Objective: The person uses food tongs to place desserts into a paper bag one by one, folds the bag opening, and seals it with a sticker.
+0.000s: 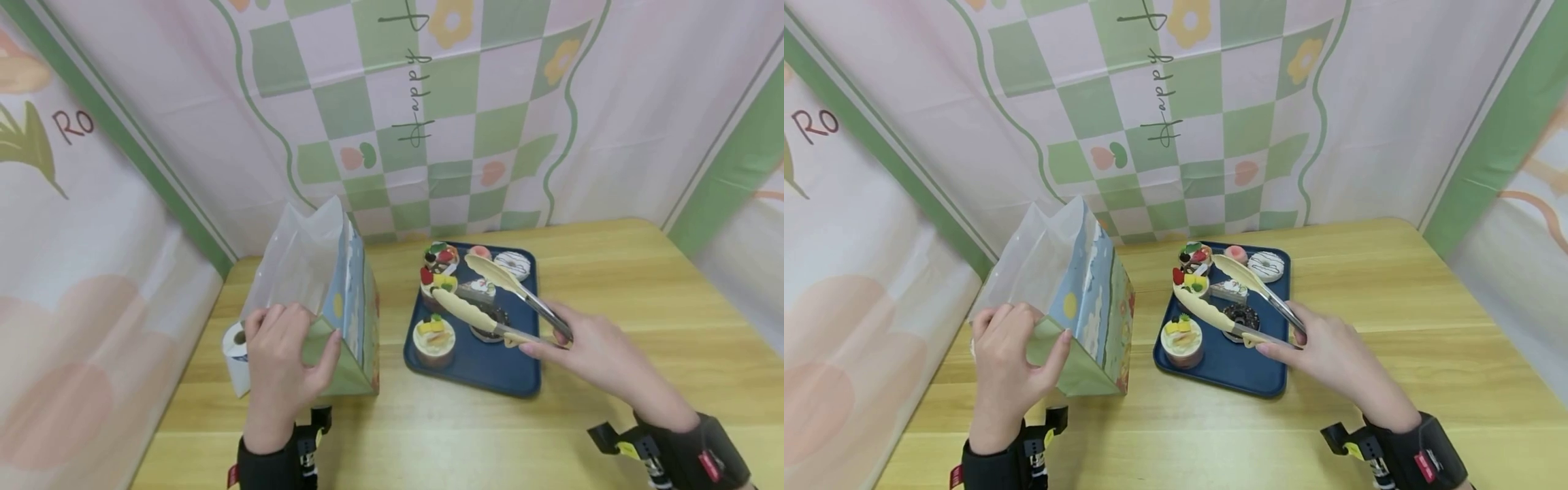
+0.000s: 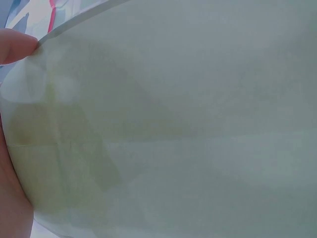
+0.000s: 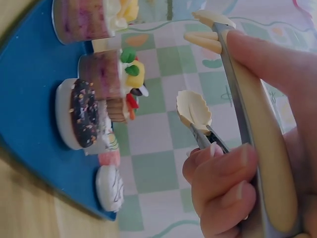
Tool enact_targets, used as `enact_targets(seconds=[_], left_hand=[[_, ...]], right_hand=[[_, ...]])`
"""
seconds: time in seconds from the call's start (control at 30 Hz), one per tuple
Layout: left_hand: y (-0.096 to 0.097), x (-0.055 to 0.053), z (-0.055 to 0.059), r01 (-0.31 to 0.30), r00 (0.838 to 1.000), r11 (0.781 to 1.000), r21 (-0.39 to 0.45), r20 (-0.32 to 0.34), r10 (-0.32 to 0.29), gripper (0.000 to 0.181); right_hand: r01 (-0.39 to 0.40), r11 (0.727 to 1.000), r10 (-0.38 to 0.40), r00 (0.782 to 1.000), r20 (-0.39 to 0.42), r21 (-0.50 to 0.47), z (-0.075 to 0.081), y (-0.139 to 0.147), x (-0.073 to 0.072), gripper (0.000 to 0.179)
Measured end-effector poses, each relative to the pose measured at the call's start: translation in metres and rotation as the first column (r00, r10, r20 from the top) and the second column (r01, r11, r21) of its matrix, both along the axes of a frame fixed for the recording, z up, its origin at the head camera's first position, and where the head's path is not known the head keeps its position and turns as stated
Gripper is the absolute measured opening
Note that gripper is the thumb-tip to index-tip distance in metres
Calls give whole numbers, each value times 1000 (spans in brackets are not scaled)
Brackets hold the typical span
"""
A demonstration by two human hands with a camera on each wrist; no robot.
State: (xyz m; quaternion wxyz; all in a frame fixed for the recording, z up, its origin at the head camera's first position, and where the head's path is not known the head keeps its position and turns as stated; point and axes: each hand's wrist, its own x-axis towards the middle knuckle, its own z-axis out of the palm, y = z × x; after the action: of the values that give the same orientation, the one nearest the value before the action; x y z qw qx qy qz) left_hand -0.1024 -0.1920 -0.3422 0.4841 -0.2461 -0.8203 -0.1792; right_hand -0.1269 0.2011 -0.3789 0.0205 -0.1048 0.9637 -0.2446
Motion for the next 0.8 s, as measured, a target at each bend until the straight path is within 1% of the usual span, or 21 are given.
enact_targets(seconds=[0.4, 0.63, 0.8], left_hand=[[0, 0, -1, -4, 1000, 1000, 3, 10, 4, 40], [0, -1, -2, -5, 1000, 1000, 5, 0, 5, 40], [1, -1, -2, -2, 1000, 1000, 9, -11, 2, 38]], right_hand=[[57, 998, -57, 997, 53, 11, -16, 6, 6, 88], [91, 994, -93, 995, 40, 52, -26, 7, 9, 93], [112, 992, -114, 993, 41, 61, -32, 6, 11, 97]])
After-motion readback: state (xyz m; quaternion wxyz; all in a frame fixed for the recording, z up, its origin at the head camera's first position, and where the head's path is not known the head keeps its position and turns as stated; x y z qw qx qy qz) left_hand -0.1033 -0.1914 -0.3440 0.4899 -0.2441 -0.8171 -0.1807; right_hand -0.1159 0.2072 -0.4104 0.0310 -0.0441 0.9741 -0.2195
